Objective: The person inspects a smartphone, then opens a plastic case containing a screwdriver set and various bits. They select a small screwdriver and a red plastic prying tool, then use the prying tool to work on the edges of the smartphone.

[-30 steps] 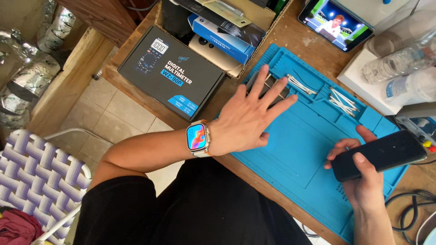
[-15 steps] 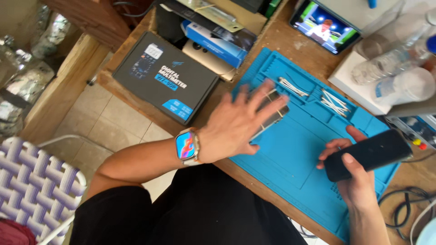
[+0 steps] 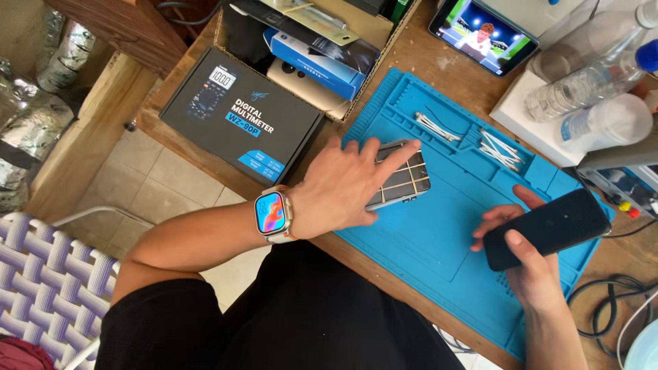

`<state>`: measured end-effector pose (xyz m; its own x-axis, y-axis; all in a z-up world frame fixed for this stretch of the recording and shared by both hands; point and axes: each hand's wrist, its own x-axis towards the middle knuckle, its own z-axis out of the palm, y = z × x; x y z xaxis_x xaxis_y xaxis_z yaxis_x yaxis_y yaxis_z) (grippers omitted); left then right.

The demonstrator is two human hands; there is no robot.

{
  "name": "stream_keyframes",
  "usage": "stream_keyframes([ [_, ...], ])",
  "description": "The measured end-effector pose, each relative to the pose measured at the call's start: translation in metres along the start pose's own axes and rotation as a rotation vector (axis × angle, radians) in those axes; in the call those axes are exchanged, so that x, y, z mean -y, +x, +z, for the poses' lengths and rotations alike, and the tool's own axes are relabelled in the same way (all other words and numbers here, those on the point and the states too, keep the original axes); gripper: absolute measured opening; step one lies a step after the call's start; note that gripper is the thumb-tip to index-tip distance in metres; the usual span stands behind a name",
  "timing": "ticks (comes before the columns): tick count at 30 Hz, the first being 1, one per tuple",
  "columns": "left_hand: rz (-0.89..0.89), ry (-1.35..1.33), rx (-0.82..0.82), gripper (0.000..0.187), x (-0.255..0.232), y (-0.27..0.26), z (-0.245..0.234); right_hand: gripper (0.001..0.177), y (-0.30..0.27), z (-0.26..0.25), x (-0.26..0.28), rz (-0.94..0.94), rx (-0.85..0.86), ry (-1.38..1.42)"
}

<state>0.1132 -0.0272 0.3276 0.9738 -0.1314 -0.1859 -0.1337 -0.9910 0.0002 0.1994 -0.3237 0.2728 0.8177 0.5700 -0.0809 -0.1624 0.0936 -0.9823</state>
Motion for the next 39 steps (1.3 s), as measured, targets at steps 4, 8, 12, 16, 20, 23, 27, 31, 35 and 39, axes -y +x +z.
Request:
stream_keyframes([
  [4, 0.097, -0.088, -0.054, 0.123, 0.008, -0.001, -0.008, 0.069, 0.0, 0.001, 0.002, -0.004, -0.004, 0.013],
  [8, 0.26, -0.199, -0.012, 0.12, 0.019, -0.006, -0.019, 0.069, 0.0, 0.002, 0.004, 0.004, 0.018, 0.013],
  [12, 0.333, -0.227, -0.028, 0.118, 0.032, -0.012, -0.036, 0.071, 0.001, 0.004, 0.006, 0.004, 0.008, 0.01],
  [16, 0.379, -0.243, -0.064, 0.114, 0.053, -0.022, -0.056, 0.069, -0.001, 0.005, 0.008, 0.007, 0.022, 0.004],
  [20, 0.387, -0.177, -0.135, 0.112, 0.085, -0.034, -0.069, 0.07, 0.001, 0.005, 0.007, 0.014, 0.036, 0.01],
  [23, 0.18, -0.125, 0.096, 0.122, 0.102, -0.042, -0.082, 0.07, 0.001, 0.003, 0.005, 0.022, 0.041, 0.025],
  [27, 0.143, -0.038, 0.08, 0.116, 0.125, -0.052, -0.081, 0.071, 0.002, 0.005, 0.005, 0.026, -0.011, 0.03],
  [31, -0.029, 0.033, 0.178, 0.119, 0.131, -0.051, -0.077, 0.073, 0.004, 0.005, 0.001, 0.02, 0.037, 0.065],
  [35, -0.149, -0.104, -0.008, 0.127, 0.154, -0.059, -0.035, 0.082, 0.002, 0.005, 0.002, -0.048, 0.147, 0.052],
  [39, -0.029, -0.379, -0.194, 0.121, 0.14, -0.059, -0.03, 0.084, 0.003, 0.006, 0.009, -0.114, 0.192, -0.04],
])
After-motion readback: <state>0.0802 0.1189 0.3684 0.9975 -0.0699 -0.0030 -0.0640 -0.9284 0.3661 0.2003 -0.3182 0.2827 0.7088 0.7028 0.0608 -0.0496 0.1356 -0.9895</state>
